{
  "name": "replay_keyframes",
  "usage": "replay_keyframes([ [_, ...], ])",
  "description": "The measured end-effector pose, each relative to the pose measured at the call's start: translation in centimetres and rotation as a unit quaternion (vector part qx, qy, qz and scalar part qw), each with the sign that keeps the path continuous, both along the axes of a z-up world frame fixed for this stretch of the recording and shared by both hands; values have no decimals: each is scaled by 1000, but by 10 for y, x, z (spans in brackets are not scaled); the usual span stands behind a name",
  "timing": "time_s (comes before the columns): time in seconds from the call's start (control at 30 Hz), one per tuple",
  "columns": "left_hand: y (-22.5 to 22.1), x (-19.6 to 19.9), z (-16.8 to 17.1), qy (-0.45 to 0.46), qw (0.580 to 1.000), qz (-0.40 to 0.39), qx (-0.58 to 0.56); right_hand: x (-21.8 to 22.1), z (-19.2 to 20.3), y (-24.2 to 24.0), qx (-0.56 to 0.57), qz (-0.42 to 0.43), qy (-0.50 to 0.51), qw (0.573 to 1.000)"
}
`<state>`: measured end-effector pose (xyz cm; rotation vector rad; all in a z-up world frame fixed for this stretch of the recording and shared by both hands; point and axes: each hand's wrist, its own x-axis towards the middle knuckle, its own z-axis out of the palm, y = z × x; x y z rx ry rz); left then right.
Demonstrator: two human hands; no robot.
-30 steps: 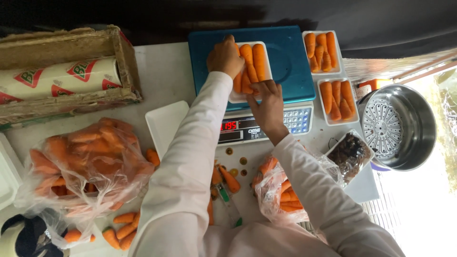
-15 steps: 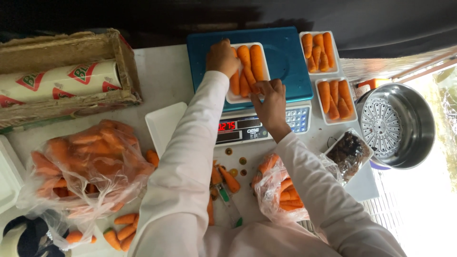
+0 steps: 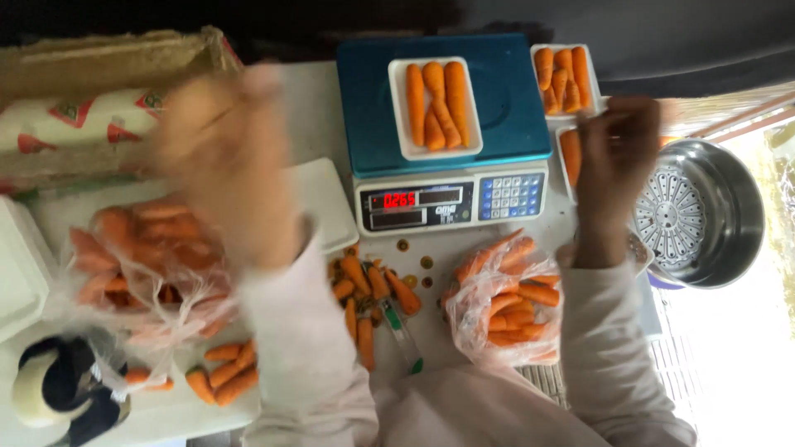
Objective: Peeling carrots using a hand peeler, weighing them on a digital scale, and arranging them into plastic trays for packaging.
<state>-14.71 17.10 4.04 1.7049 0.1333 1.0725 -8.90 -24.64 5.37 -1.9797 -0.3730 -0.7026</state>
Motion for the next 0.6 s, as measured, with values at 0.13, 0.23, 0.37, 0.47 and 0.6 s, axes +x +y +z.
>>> replay_keyframes([
  [0.13, 87, -146, -105, -318, 843, -226, -370, -39, 36, -4, 62, -5, -35, 997],
  [0.23, 32, -220, -3, -81, 980, 179, 22, -54, 33, -3, 87, 14, -29, 996],
  [0.37, -34, -261, 86, 222, 895, 326, 210, -71, 9, 8, 45, 17, 24, 999],
  [0.47, -30, -284, 78, 243, 904, 305, 173, -78, -21, 22, -4, 64, 50, 997],
  [0.6, -19, -304, 50, -77, 970, 170, -154, -87, -61, 41, 36, 91, 157, 983],
])
